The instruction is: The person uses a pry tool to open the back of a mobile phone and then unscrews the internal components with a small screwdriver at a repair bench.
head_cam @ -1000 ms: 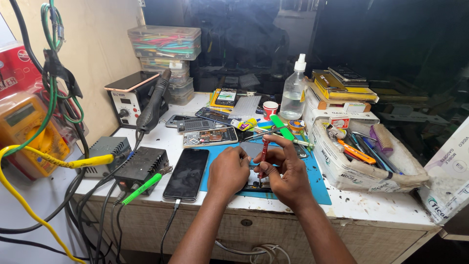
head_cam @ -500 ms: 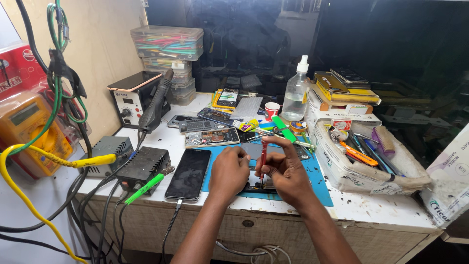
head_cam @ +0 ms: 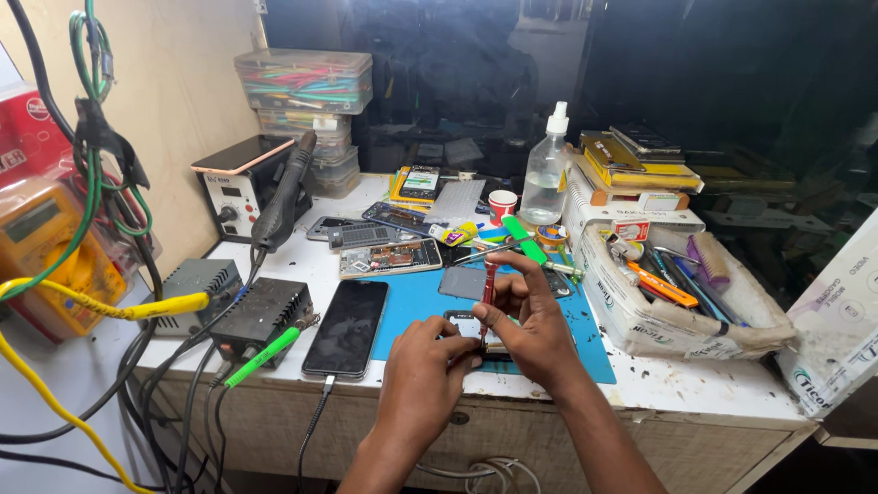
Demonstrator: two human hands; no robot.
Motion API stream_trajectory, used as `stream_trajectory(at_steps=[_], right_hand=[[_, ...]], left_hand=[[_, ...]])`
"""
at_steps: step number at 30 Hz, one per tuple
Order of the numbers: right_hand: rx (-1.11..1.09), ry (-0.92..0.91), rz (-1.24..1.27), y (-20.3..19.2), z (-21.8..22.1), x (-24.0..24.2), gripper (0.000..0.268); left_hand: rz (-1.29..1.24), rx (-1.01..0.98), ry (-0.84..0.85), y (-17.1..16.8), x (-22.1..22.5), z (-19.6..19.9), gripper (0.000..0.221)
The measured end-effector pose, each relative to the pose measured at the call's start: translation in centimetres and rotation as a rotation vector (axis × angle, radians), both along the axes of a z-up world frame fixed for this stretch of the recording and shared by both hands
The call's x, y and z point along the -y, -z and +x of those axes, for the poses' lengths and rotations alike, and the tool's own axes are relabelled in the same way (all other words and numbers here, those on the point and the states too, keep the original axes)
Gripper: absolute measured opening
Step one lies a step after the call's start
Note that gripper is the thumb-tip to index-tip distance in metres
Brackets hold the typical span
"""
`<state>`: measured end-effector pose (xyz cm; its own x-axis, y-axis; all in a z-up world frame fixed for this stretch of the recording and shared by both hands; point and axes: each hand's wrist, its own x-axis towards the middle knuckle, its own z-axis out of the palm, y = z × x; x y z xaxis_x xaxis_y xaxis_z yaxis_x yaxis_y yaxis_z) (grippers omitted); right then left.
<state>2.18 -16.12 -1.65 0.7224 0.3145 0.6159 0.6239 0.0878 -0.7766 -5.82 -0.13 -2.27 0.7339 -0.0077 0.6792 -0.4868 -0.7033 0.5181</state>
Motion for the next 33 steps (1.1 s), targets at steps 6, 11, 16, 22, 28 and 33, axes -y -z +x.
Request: stream_trajectory(at_steps=[6,11,16,22,28,33], right_hand=[[0.030,0.021,0.010,0.1,0.1,0.3,0.061],[0.039,0.043,0.001,-0.1,-0.1,0.2,0.061],[-0.009,0.035,0.001,0.1,0.0,0.4,0.061],[-0.014,-0.079,0.048,0.4,0.4,0.3,0.058],[-0.040,-0.042,0.000,-0.2,-0.3,0.2,0.056],[0.076,-0.006,-0.045,0.0,-0.3,-0.1,0.066]], left_hand=[[0.090,-0.010,-0.014,-0.2,0.4,0.4,0.004],[0.263,-0.009,-0.048,-0.9,1.1,0.3,0.012],[0.110,0.011,0.002,-0.7,1.2,0.6,0.009],[-0.302,-0.040,-0.060,-0.9,-0.4,2.6,0.011],[-0.447,-0.221,-0.076,-0.7,-1.8,6.6,0.026],[-0.388,-0.078,-0.166,0.0,-1.9,7.8,0.031]])
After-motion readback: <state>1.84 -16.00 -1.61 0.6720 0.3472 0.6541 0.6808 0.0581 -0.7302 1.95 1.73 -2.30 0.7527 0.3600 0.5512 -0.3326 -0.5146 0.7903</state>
